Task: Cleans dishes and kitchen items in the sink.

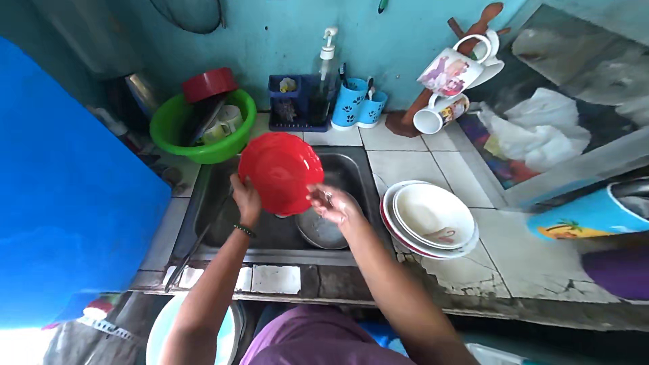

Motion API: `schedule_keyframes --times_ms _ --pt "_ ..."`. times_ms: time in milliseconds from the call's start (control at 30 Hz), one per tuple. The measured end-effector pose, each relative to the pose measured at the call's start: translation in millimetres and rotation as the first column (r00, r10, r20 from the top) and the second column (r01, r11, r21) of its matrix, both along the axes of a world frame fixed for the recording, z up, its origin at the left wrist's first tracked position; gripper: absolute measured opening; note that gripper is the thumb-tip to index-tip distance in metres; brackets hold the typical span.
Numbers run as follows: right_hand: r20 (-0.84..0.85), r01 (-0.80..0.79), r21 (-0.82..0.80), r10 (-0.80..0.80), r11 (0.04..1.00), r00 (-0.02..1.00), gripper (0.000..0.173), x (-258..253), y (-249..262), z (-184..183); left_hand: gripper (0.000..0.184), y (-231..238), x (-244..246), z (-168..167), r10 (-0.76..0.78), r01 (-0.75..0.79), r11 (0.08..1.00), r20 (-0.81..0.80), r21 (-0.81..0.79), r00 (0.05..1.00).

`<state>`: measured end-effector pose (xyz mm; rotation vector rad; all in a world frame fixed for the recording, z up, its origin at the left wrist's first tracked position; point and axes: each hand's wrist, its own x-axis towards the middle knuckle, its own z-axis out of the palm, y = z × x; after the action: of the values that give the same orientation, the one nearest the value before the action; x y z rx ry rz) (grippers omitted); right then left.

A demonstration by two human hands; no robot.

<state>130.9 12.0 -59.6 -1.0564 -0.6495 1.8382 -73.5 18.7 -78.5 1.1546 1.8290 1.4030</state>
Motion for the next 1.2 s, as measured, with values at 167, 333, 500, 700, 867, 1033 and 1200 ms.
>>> schedule_keyframes --times_ms 167,333,500,700,867,1033,1200 --pt "0.305 -0.331 0.225 0.257 0.916 0.917 0.036 -30.5 -0.4 70.3 0.043 1.2 25.2 -15.0 -0.07 0.132 0.981 0.381 -0.14 0.922" --pt "0.276 0.139 0.322 -0.233 0.936 0.933 0.031 -6.1 7.6 47.2 0.045 -10.7 3.1 15.5 -0.25 0.363 0.873 0.339 -0.327 0.907" --pt "0.349 0.61 0.028 -0.58 0.792 0.736 0.024 9.2 -1.7 -41.9 0.04 -25.7 -12.8 53.2 -0.403 0.352 0.876 -0.097 -0.329 0.91" --pt "0.056 0.68 -0.271 -0.694 0.682 0.718 0.036 7.2 -2.5 -72.3 0.034 -30.9 5.7 63.9 -0.351 0.333 0.936 -0.361 -0.112 0.864" --pt "-0.066 0.213 0.013 -0.212 0.977 0.975 0.025 -8.4 10.5 19.6 0.031 -18.5 23.5 46.7 -0.374 0.354 0.925 -0.172 -0.137 0.911" --pt "0.013 0.203 0.238 -0.212 0.95 0.977 0.026 -12.5 12.5 59.3 0.03 -2.6 36.9 18.7 -0.39 0.396 0.918 0.165 0.001 0.906" --pt "0.221 0.618 -0.028 -0.599 0.785 0.77 0.025 -0.7 -5.3 -28.8 0.034 -1.5 26.3 23.3 -0.423 0.388 0.904 0.253 0.178 0.87"
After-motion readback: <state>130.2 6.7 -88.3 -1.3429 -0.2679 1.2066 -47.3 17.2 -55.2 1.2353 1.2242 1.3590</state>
